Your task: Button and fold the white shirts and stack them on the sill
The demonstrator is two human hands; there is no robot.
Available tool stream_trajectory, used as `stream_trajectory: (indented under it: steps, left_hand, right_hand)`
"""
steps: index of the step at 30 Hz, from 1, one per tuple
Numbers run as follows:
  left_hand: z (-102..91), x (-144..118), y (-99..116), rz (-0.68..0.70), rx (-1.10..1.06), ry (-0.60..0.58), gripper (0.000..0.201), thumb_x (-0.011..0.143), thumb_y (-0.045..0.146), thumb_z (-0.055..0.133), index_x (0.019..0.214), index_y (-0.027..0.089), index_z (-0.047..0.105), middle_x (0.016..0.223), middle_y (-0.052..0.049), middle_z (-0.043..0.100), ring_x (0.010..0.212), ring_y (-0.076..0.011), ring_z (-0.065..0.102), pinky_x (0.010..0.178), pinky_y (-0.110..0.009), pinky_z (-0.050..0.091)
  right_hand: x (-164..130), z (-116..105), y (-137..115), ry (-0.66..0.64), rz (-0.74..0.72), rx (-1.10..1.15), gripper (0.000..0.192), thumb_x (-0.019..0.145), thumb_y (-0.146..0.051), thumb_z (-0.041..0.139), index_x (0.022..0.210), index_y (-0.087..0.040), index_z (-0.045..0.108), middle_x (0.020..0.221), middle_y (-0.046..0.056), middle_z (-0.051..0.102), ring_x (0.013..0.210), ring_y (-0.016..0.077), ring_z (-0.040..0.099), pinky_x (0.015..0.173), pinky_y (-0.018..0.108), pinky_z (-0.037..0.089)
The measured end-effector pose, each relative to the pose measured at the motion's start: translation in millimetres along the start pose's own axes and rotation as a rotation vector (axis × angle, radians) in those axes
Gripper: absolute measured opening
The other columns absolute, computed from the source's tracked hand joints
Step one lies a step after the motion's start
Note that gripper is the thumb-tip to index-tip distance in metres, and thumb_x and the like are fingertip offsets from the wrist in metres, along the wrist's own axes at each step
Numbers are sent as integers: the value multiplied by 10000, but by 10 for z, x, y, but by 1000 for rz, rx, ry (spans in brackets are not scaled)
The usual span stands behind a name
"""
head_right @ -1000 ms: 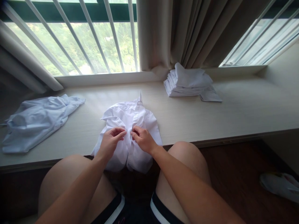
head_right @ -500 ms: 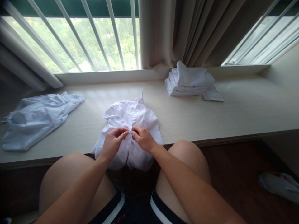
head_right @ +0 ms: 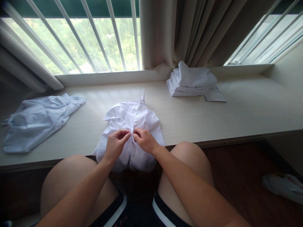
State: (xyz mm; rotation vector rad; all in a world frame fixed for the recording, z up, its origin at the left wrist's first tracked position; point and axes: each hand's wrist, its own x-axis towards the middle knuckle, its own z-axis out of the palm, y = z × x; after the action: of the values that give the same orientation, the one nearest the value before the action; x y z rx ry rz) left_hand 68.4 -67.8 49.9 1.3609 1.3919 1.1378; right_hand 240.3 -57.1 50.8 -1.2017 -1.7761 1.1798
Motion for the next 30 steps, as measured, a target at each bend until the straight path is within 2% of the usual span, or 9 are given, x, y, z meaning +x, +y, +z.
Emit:
stream_trajectory:
  steps: [16, 30]
  left_hand:
    - [-8, 10, -34, -11, 3, -16, 216, 814, 376, 752, 866, 167, 768, 818, -50, 753, 748, -188, 668, 713, -296, 507]
    - [19, -28, -1, -14, -14, -38, 253, 818, 408, 757, 874, 163, 774, 831, -59, 761, 767, -195, 675, 715, -290, 500]
  right_hand:
    - [0, 5, 26, 8, -34, 7, 132, 916, -252, 555, 801, -197, 588, 682, -33, 603, 653, 132, 575, 655, 257, 408]
    - [13, 26, 56, 79, -55, -120, 132, 892, -245, 569, 773, -192, 583, 671, -34, 555, 643, 128, 508, 626, 252, 360]
